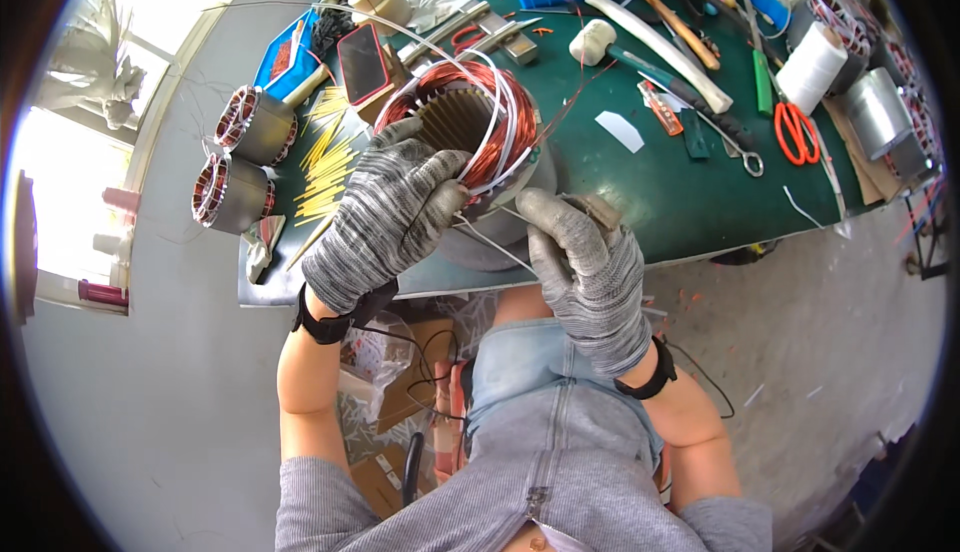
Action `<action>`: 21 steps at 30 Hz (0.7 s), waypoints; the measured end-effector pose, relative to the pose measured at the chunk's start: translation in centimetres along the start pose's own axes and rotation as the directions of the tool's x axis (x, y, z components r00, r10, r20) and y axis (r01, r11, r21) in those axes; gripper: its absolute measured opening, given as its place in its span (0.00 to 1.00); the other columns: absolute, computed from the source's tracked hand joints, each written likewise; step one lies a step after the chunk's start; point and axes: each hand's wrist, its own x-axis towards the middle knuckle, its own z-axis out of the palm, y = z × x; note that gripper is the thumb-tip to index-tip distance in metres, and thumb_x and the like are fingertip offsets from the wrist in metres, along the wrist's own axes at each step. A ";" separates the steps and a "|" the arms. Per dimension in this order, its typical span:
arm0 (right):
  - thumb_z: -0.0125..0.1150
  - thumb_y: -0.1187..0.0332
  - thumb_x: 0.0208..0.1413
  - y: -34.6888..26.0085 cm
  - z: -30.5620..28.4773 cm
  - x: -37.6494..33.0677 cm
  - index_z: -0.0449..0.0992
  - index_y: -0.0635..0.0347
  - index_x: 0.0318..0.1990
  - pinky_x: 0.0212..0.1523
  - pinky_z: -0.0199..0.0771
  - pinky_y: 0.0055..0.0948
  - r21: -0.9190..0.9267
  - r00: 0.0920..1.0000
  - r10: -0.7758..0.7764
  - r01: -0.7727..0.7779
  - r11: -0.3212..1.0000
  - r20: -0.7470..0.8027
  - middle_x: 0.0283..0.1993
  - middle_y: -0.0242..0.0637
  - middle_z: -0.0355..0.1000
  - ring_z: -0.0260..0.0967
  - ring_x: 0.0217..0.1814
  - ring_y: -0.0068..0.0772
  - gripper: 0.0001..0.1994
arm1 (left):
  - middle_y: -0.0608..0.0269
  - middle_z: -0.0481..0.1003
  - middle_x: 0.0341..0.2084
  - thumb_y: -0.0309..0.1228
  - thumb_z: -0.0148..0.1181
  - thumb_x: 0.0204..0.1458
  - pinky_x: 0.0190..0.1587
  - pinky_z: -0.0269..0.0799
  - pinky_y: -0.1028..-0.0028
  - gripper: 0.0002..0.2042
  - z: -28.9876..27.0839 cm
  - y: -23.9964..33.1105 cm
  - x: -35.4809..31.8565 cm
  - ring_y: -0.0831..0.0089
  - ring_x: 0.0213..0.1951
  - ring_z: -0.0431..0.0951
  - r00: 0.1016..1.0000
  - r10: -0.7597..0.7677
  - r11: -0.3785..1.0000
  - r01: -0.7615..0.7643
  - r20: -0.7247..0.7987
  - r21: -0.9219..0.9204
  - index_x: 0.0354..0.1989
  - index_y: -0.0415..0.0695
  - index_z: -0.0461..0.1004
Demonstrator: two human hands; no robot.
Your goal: Secure copper wire windings on a stator using zip ties and tools.
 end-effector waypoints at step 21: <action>0.62 0.81 0.37 0.7 7.6 -0.5 0.72 0.41 0.50 0.30 0.67 0.33 -0.099 0.870 -0.386 0.374 0.922 -0.307 0.31 0.30 0.64 0.66 0.31 0.31 0.29 | 0.49 0.74 0.35 0.36 0.62 0.44 0.50 0.67 0.56 0.20 -0.7 -0.9 0.4 0.48 0.44 0.72 0.963 -0.050 0.998 0.055 0.265 -0.009 0.46 0.41 0.73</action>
